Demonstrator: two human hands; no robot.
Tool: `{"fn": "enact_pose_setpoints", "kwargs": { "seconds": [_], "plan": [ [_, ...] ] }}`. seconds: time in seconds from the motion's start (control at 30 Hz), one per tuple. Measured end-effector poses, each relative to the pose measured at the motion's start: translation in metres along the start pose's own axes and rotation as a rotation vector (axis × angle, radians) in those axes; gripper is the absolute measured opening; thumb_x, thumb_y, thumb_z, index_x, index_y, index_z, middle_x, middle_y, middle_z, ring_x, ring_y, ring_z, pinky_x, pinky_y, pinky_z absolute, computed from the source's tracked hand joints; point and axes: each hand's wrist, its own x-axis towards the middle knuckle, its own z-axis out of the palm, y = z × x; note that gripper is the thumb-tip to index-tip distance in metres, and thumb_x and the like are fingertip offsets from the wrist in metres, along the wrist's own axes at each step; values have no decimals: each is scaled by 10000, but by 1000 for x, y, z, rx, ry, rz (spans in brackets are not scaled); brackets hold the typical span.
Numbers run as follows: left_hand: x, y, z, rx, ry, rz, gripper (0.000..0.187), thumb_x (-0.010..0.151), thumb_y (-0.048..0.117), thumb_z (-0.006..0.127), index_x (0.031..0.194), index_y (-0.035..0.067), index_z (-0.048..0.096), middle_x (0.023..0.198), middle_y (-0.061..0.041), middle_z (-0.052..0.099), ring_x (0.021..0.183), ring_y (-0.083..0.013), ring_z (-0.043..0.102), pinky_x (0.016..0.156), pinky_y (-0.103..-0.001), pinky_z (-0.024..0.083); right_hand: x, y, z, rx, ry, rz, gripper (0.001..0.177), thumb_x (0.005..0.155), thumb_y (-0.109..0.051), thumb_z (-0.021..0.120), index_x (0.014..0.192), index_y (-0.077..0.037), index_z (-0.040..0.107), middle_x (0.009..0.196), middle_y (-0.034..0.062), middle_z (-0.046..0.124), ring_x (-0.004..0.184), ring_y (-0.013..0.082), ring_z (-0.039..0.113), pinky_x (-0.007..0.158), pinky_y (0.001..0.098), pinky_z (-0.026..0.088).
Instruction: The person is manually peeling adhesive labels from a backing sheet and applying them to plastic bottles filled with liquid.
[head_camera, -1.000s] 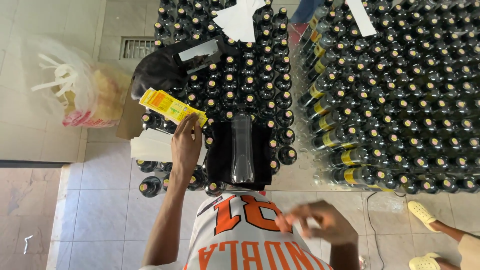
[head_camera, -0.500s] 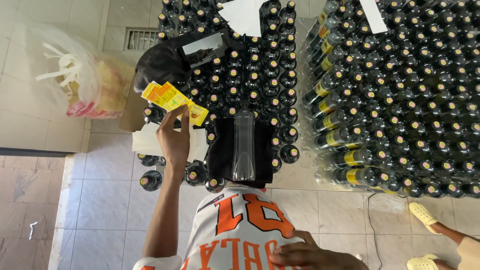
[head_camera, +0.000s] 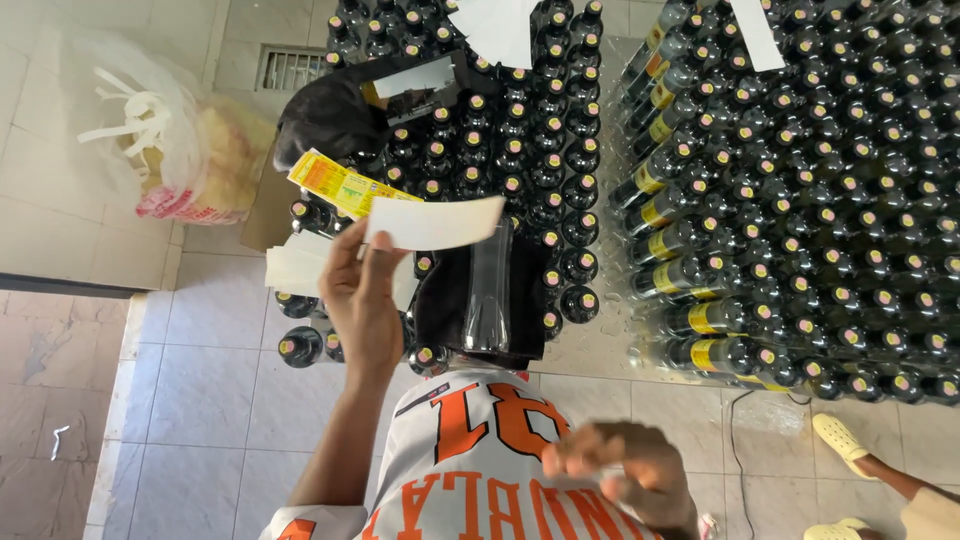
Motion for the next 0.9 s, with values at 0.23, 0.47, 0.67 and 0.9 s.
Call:
{"fn": "enact_pose_setpoints", "kwargs": {
  "seconds": [0.23, 0.47, 0.67, 0.9],
  "plan": [
    [-66, -10, 51, -25, -379, -103, 284, 1019, 45, 749, 1276, -71, 715, 1125, -205, 773, 947, -232, 798, 902, -403, 689, 95, 30, -11, -1281, 299, -505, 322, 996, -72, 812, 1299, 29, 769, 1425, 213, 708, 1317, 378, 681, 1093, 488, 618],
    [-85, -5, 63, -21, -471, -87, 184, 1019, 39, 758, 1149, -92, 763, 967, -143, 733, 785, -118, 722, 715, -299, 624, 96, 38, -5, -1166, 336, -382, 421, 995, -111, 830, 1358, 71, 719, 1231, 196, 779, 1147, 357, 744, 1091, 479, 593],
    [-87, -7, 63, 55, -534, -46, 146, 1013, 32, 768, 1130, -49, 801, 911, -105, 691, 677, -64, 571, 618, -263, 524, 84, 35, -8, -898, 321, -80, 217, 1054, -141, 733, 1215, -8, 795, 1152, 117, 830, 1085, 297, 797, 1062, 464, 610],
    [-88, 1, 69, 117, -611, -11, 157, 1026, 40, 745, 1135, -35, 830, 865, -110, 671, 662, -92, 522, 613, -265, 476, 74, 44, -13, -572, 533, 113, 195, 1063, -200, 740, 1093, -24, 816, 1022, 117, 846, 1008, 221, 805, 982, 413, 622]
  ]
}}
